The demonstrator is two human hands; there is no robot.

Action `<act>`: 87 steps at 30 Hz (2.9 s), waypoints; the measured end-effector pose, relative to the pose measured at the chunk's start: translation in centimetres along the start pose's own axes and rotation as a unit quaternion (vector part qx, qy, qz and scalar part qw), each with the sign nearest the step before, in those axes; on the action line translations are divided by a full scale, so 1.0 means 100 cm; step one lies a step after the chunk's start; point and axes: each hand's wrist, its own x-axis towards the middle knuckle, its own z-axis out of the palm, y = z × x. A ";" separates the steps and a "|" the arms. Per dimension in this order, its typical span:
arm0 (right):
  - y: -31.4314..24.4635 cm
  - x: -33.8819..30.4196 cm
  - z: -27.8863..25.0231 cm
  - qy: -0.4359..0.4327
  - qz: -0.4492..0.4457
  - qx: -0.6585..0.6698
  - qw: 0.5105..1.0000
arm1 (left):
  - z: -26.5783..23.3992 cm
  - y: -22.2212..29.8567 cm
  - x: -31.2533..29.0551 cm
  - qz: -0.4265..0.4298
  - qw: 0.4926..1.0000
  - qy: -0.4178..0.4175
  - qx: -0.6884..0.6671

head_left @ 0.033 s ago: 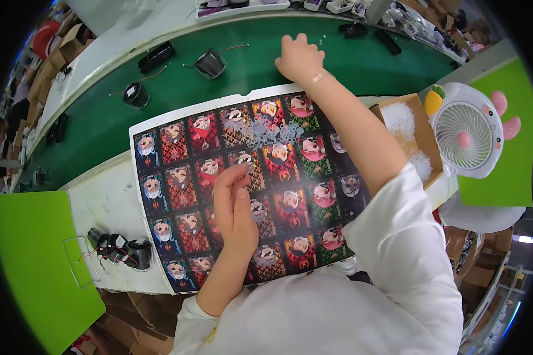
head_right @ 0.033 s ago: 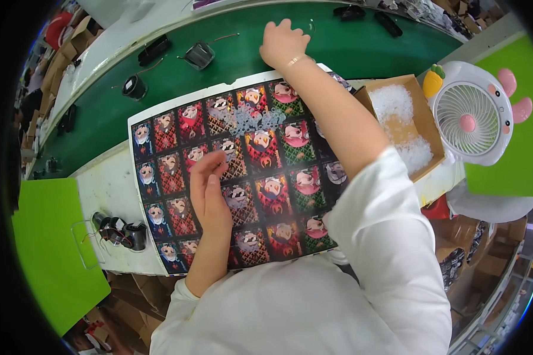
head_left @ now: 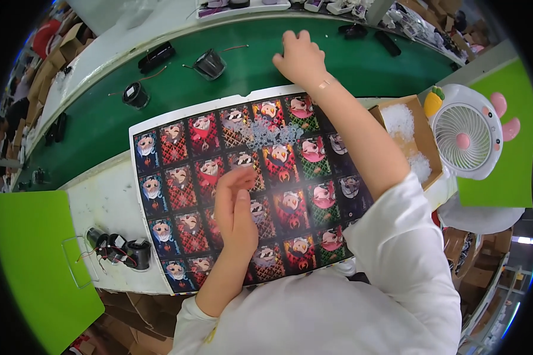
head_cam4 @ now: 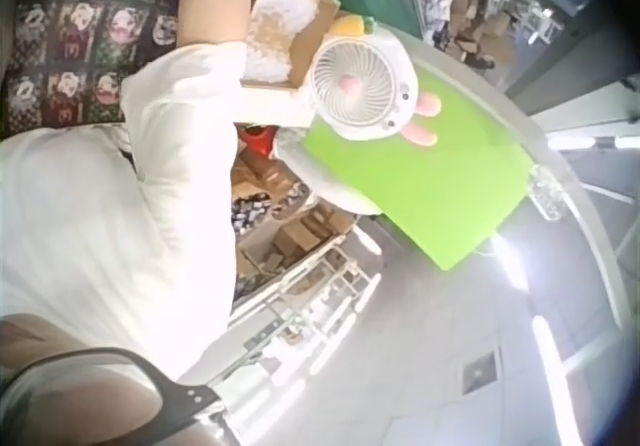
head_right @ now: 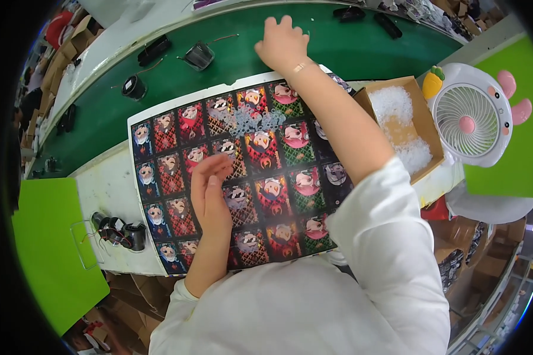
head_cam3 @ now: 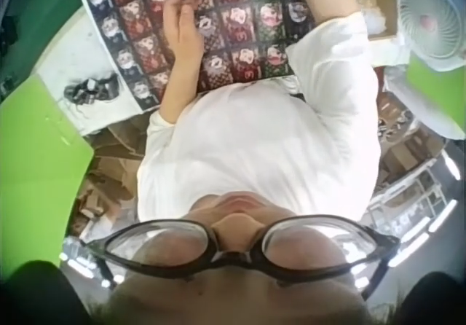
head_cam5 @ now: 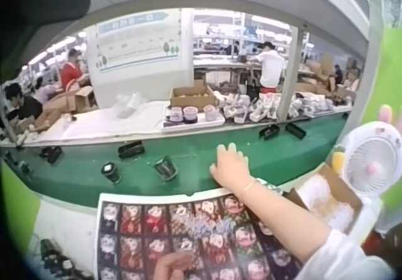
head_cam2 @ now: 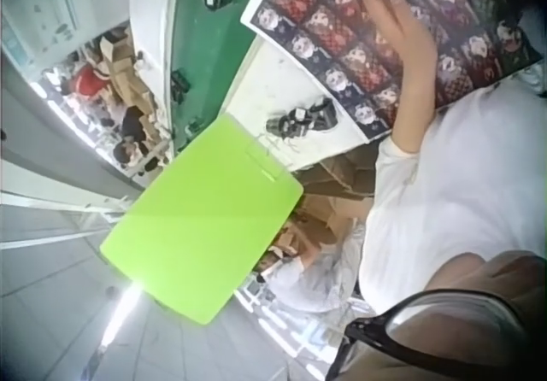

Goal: The person assembles small electronic fan components by threading wires through small rubber rings, attaching the rings to the component bodies by hand, and placing the assembled units onto a conveyor belt.

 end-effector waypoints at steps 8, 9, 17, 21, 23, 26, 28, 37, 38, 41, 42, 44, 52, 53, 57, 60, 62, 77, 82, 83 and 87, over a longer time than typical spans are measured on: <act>-0.050 -0.182 -0.083 -0.187 -0.393 0.528 0.729 | -0.013 0.013 0.002 -0.235 0.871 0.009 -0.431; -0.042 -0.187 -0.084 -0.199 -0.386 0.583 0.687 | -0.017 0.011 -0.002 -0.183 0.943 -0.022 -0.278; 0.040 -0.151 -0.032 -0.083 -0.092 0.238 0.963 | 0.009 0.026 -0.024 0.153 0.913 -0.116 0.361; 0.031 -0.150 -0.026 -0.065 -0.135 0.204 0.968 | 0.008 0.026 -0.025 0.247 0.892 -0.085 0.368; 0.032 -0.151 -0.025 -0.060 -0.136 0.207 0.967 | 0.008 0.030 -0.025 0.251 0.901 -0.093 0.342; 0.035 -0.153 -0.026 -0.016 -0.147 0.206 0.967 | 0.010 0.047 -0.024 0.249 0.919 -0.108 0.287; 0.036 -0.157 -0.035 0.023 -0.158 0.202 0.966 | 0.012 0.059 -0.023 0.243 0.928 -0.114 0.260; -0.024 -0.232 -0.126 -0.020 -0.222 0.543 0.810 | 0.018 0.064 -0.013 0.258 0.927 -0.143 0.230; -0.028 -0.237 -0.125 -0.020 -0.210 0.520 0.828 | 0.018 0.062 -0.013 0.265 0.925 -0.143 0.229; -0.032 -0.245 -0.119 -0.003 -0.189 0.527 0.829 | 0.017 0.057 -0.013 0.282 0.922 -0.137 0.226; -0.033 -0.246 -0.119 -0.004 -0.189 0.528 0.828 | 0.016 0.056 -0.013 0.291 0.921 -0.132 0.224; -0.034 -0.248 -0.118 0.003 -0.174 0.506 0.845 | 0.016 0.057 -0.013 0.301 0.915 -0.121 0.238; -0.036 -0.249 -0.136 0.001 -0.180 0.391 0.903 | 0.009 0.048 -0.013 0.417 0.857 -0.138 0.269; -0.036 -0.249 -0.137 -0.001 -0.189 0.369 0.910 | 0.010 0.049 -0.013 0.431 0.847 -0.132 0.281; -0.031 -0.253 -0.129 -0.013 -0.171 0.378 0.910 | 0.014 0.035 -0.020 0.354 0.877 -0.098 0.310; -0.032 -0.253 -0.113 -0.047 0.071 0.537 0.839 | 0.015 0.008 -0.025 0.204 0.916 -0.088 0.334; -0.021 -0.254 -0.097 -0.112 0.220 0.801 0.546 | 0.013 0.002 -0.028 0.145 0.948 -0.089 0.270; -0.034 -0.263 -0.073 -0.009 -0.143 0.388 0.910 | 0.011 0.000 -0.023 0.074 0.966 -0.132 0.208; -0.003 -0.249 -0.085 0.021 -0.077 0.263 0.962 | 0.012 0.000 -0.026 0.087 0.961 -0.106 0.239; 0.015 -0.245 -0.084 0.071 -0.021 0.157 0.985 | 0.013 0.001 -0.027 0.087 0.961 -0.107 0.238; 0.063 -0.256 -0.071 0.037 0.045 -0.066 0.996 | 0.015 0.004 -0.025 0.069 0.963 -0.110 0.237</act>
